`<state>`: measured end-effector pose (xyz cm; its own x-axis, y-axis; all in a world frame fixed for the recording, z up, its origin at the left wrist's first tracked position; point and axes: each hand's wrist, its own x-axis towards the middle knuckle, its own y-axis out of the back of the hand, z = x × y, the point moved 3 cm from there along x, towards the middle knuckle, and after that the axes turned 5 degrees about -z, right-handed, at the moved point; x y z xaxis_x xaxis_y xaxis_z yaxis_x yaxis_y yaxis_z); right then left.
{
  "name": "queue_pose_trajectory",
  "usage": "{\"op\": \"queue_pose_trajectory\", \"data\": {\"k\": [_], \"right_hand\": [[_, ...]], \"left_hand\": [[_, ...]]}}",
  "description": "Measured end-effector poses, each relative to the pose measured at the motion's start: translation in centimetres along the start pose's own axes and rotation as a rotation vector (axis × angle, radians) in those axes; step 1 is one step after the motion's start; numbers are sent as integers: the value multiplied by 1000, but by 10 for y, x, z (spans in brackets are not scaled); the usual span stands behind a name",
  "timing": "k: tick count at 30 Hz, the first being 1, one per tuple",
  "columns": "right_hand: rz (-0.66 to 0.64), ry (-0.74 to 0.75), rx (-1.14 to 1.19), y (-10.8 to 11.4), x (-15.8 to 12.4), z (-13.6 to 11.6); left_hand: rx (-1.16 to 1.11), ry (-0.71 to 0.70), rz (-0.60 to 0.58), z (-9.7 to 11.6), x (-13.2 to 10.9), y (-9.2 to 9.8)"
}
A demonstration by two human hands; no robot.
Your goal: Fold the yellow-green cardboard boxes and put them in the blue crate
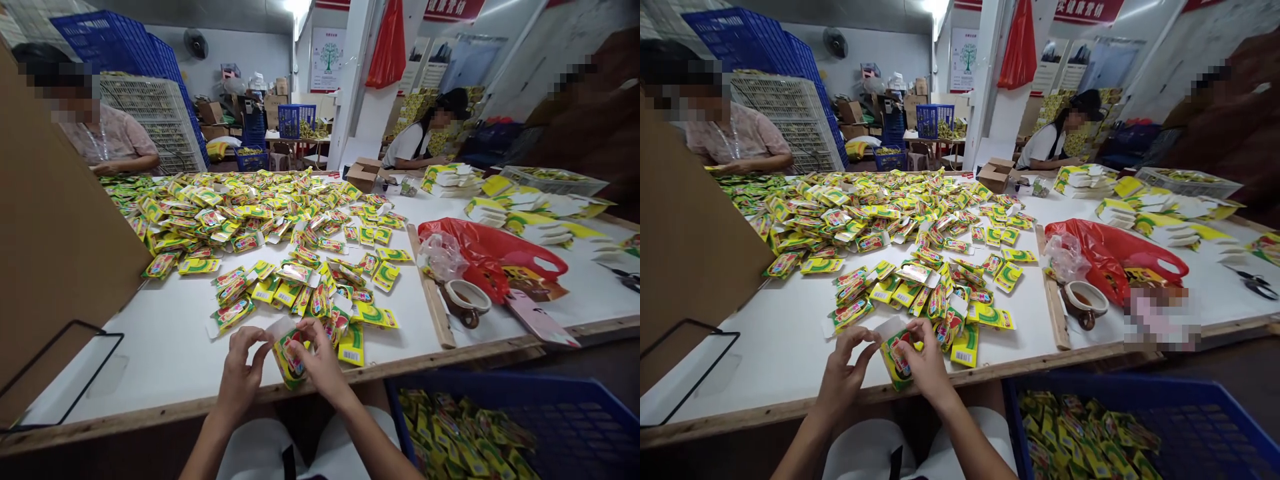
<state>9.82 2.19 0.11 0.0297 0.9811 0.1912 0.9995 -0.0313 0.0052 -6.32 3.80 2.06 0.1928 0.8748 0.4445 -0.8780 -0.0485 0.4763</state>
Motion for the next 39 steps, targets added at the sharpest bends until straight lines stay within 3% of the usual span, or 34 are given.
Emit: {"op": "queue_pose_trajectory", "data": {"k": [3,10,17,29,36,39], "right_hand": [[87,31,73,2,-1,9],[117,18,0,5,-12,18],[44,148,-435,22,-20,-1],[-174,127,-400,27,-8,-16],[66,157,-330,27,-6,-4],[14,207,-332,27,-8,-4]], "left_hand": [[-127,85,63,-4,-2,-11],[-392,302,-41,-13,-15,-38],[-364,253,-74,-12,-13,-36],[-436,211,-283,-4,-5,-40],[-415,170,-113,-1,-12,-51],[-436,178,-53,-1,-17,-54]]}}
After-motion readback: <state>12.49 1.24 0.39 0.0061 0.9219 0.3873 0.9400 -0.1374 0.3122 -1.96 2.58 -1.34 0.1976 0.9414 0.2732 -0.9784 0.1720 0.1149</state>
